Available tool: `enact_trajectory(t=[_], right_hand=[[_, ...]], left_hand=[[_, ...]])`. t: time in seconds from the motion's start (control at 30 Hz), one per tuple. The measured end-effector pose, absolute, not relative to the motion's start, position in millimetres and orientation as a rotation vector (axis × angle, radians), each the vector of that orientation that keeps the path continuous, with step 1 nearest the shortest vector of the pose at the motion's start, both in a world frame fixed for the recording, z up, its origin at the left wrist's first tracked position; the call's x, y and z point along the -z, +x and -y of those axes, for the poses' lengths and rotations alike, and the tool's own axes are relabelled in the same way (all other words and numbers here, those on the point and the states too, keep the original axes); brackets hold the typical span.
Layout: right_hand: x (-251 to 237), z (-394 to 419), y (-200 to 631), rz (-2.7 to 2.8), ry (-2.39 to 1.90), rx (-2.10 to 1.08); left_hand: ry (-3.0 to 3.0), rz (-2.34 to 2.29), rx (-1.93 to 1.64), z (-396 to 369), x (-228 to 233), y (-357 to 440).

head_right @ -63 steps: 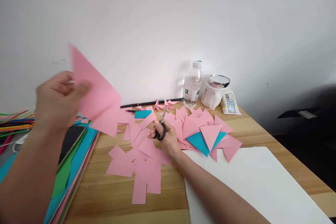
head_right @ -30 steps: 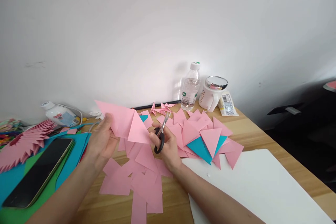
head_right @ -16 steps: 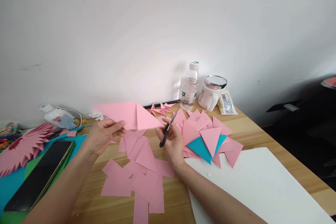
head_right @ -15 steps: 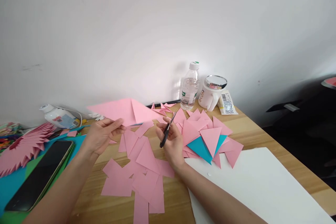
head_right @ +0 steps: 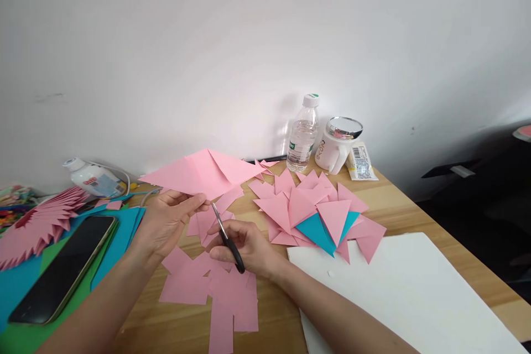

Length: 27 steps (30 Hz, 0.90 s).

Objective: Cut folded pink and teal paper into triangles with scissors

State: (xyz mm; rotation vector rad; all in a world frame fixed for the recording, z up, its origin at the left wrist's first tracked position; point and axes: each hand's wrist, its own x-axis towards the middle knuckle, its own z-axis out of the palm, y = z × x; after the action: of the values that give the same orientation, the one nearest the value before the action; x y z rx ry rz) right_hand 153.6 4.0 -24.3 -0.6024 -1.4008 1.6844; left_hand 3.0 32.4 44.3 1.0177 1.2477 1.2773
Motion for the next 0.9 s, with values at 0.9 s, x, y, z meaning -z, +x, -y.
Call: enact_trajectory(t=[0.9], right_hand=[[22,-5,156,1.407,-0.742,-1.619]], left_hand=[[1.074,-1.336,-1.136,-24,-41,18]])
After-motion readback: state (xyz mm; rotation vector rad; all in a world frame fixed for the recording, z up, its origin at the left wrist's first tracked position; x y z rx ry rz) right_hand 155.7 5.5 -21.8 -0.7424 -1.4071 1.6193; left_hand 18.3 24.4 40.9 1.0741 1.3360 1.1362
